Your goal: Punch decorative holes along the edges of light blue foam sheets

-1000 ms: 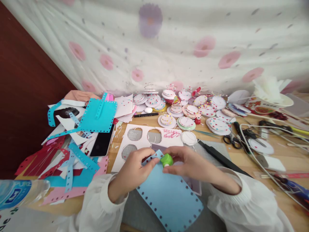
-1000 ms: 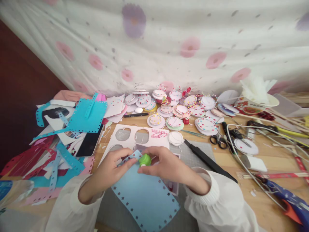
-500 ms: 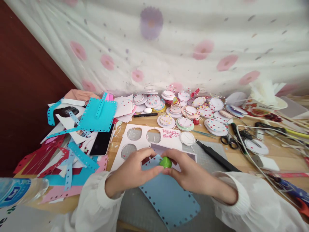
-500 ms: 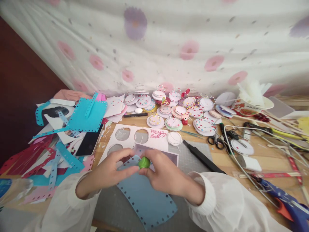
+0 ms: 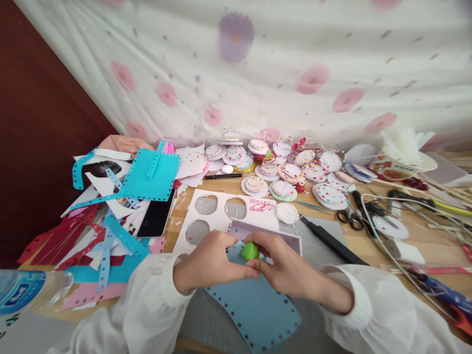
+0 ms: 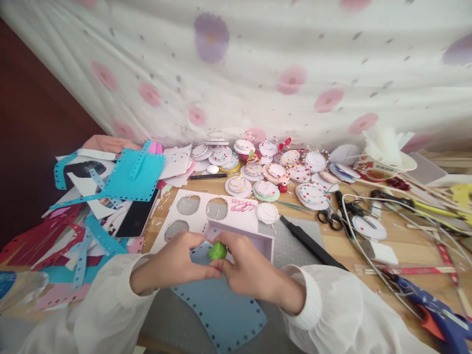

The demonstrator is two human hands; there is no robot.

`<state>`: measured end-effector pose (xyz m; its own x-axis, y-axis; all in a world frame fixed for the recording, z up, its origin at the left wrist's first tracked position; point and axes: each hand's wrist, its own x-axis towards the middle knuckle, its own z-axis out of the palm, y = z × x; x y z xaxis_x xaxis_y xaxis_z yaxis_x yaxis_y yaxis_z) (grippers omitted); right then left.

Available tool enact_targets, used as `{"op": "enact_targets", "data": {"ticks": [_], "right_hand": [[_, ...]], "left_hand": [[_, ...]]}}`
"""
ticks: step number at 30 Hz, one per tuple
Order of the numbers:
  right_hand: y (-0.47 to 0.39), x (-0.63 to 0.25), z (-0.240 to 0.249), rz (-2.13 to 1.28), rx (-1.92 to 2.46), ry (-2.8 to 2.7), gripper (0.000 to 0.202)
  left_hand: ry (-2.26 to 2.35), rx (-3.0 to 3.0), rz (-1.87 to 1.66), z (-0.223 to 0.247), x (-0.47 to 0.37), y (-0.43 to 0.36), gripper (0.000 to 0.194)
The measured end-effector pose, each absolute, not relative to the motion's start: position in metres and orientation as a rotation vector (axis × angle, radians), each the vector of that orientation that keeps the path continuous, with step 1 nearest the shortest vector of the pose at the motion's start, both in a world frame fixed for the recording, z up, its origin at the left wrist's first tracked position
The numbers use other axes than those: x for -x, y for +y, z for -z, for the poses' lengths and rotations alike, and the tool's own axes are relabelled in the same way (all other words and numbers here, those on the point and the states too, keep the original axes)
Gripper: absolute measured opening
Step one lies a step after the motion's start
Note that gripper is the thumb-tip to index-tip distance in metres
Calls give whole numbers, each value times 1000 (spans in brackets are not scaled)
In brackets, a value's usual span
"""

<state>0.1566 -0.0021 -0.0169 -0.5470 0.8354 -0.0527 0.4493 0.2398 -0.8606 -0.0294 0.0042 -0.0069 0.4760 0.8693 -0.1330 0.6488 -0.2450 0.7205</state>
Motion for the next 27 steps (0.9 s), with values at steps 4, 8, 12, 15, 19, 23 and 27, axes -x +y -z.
{"op": "enact_targets", "data": {"ticks": [4, 8, 12, 15, 19, 23, 27], "right_hand": [[0, -156, 24, -1227, 1183, -2101, 10], [5, -161, 20, -1230, 1173, -2124, 14], [10, -171, 13, -1332, 1146, -2081, 20], [12, -181, 15, -1450, 1092, -1955, 24], [15, -188, 22, -1439, 1149, -1937, 28], [15, -189, 18, -1467, 1146, -1965, 30], [11, -193, 7, -1595, 1037, -1930, 32]], "left_hand": [[1280, -1941, -374, 10, 27, 6, 48], [1302, -1916, -333, 6, 25, 10, 38], [1236, -1903, -316, 5, 29, 12, 33], [1192, -1810, -309, 4, 34, 11, 23], [1245, -1711, -335, 3, 40, 9, 18], [1344, -1708, -416, 4, 44, 6, 20], [1385, -1665, -493, 3, 50, 2, 18]]}}
